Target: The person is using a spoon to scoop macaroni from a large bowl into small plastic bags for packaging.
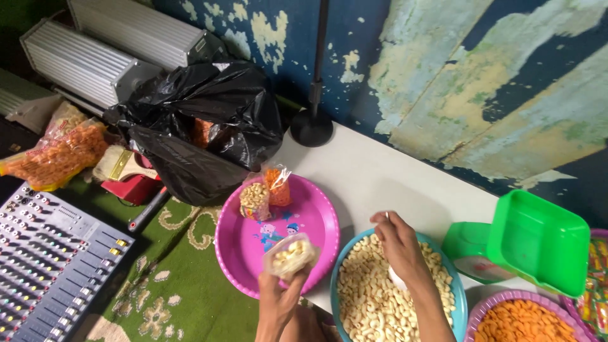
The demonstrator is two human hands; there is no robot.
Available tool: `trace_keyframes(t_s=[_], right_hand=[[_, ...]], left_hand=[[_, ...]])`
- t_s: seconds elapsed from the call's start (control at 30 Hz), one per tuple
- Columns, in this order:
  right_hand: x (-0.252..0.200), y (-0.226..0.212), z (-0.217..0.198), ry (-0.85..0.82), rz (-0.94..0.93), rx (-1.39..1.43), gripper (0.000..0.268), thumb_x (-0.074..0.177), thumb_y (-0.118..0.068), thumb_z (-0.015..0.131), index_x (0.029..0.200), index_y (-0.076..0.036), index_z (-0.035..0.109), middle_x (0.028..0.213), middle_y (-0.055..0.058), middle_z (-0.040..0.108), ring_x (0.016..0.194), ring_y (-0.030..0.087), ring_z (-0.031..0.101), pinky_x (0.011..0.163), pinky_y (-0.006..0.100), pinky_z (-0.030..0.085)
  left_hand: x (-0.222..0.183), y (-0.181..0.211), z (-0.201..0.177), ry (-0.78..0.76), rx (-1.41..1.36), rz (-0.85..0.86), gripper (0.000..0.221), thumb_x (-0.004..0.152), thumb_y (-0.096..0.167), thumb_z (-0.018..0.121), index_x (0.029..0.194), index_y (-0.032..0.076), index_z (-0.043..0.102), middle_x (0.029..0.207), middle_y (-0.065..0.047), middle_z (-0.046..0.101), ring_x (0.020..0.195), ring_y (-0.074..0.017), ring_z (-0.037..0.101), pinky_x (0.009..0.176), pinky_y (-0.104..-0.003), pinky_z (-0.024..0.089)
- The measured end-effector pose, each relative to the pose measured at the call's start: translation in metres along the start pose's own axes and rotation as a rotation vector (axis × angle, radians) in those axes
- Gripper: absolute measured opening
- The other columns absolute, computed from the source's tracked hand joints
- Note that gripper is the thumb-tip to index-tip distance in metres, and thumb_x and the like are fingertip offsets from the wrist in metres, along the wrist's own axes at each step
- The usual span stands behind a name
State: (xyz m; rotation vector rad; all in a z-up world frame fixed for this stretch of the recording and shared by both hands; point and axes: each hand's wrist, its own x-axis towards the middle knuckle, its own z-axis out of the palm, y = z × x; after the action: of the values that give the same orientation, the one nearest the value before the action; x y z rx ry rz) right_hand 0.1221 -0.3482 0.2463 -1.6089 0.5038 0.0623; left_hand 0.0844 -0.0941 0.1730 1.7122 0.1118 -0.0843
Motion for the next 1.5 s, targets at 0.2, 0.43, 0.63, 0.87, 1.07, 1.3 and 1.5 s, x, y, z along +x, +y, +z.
trace_keyframes(t_s=[0.2, 0.43, 0.63, 0.87, 1.07, 1.3, 1.5], right_hand=[[-0.057, 0.045, -0.056, 0.206, 0.095, 0.238, 0.032, 0.104, -0.019, 0.056, 0.106, 0.006, 0.076, 0.106, 0.015, 0.079, 0.105, 0.025, 0.073, 0.099, 0.041, 0.056], [-0.136, 0.073, -0.111, 0.230, 0.103, 0.248, 0.046, 0.108, -0.023, 0.047, 0.120, 0.012, 0.074, 0.095, 0.023, 0.069, 0.061, 0.022, 0.045, 0.055, 0.035, 0.038], [-0.182, 0.127, -0.155, 0.407, 0.016, 0.540, 0.026, 0.101, -0.007, 0.059, 0.108, 0.017, 0.066, 0.111, 0.031, 0.071, 0.088, 0.044, 0.071, 0.078, 0.049, 0.059], [-0.238, 0.103, -0.163, 0.640, 0.137, 0.589, 0.032, 0.097, -0.008, 0.066, 0.120, 0.014, 0.070, 0.113, 0.028, 0.073, 0.094, 0.040, 0.070, 0.084, 0.046, 0.056], [-0.264, 0.096, -0.156, 0.662, 0.128, 0.589, 0.029, 0.104, -0.010, 0.060, 0.121, 0.013, 0.064, 0.106, 0.037, 0.071, 0.088, 0.048, 0.071, 0.082, 0.050, 0.059], [-0.262, 0.094, -0.150, 0.679, 0.105, 0.486, 0.024, 0.106, -0.007, 0.059, 0.122, 0.010, 0.062, 0.101, 0.040, 0.072, 0.086, 0.046, 0.073, 0.078, 0.048, 0.062], [-0.240, 0.144, -0.163, 0.610, -0.142, -0.164, 0.018, 0.101, -0.011, 0.064, 0.111, 0.004, 0.069, 0.090, 0.023, 0.081, 0.075, 0.033, 0.084, 0.058, 0.037, 0.073]], left_hand=[[-0.026, 0.022, 0.034, -0.134, -0.158, 0.071, 0.056, 0.084, 0.018, 0.082, 0.134, 0.007, 0.060, 0.085, -0.001, 0.077, 0.072, -0.0103, 0.065, 0.062, -0.026, 0.052], [-0.103, -0.021, 0.038, -0.058, 0.585, 0.936, 0.067, 0.096, 0.070, 0.062, 0.138, 0.018, 0.064, 0.148, -0.043, 0.034, 0.119, -0.0487, 0.058, 0.091, -0.038, 0.046], [-0.139, -0.001, 0.050, -0.262, -0.201, -0.059, 0.085, 0.072, 0.029, 0.091, 0.144, 0.013, 0.050, 0.139, -0.010, 0.069, 0.125, -0.0195, 0.068, 0.102, -0.032, 0.061], [-0.183, 0.054, 0.062, -0.216, 0.123, -0.215, 0.075, 0.065, 0.031, 0.093, 0.134, 0.028, 0.063, 0.111, 0.003, 0.088, 0.100, -0.0055, 0.079, 0.092, -0.023, 0.059], [-0.202, 0.016, 0.067, -0.297, 0.283, 0.418, 0.060, 0.078, 0.024, 0.091, 0.130, 0.017, 0.061, 0.117, -0.004, 0.080, 0.100, -0.0177, 0.082, 0.083, -0.029, 0.068], [-0.203, 0.017, 0.062, -0.326, 0.337, 0.569, 0.055, 0.081, 0.015, 0.084, 0.130, 0.015, 0.058, 0.132, -0.010, 0.073, 0.120, -0.0230, 0.074, 0.091, -0.033, 0.063], [-0.209, 0.003, 0.063, -0.019, -0.042, 0.099, 0.069, 0.075, 0.016, 0.088, 0.139, 0.007, 0.062, 0.122, -0.012, 0.082, 0.109, -0.0204, 0.080, 0.100, -0.027, 0.059]])
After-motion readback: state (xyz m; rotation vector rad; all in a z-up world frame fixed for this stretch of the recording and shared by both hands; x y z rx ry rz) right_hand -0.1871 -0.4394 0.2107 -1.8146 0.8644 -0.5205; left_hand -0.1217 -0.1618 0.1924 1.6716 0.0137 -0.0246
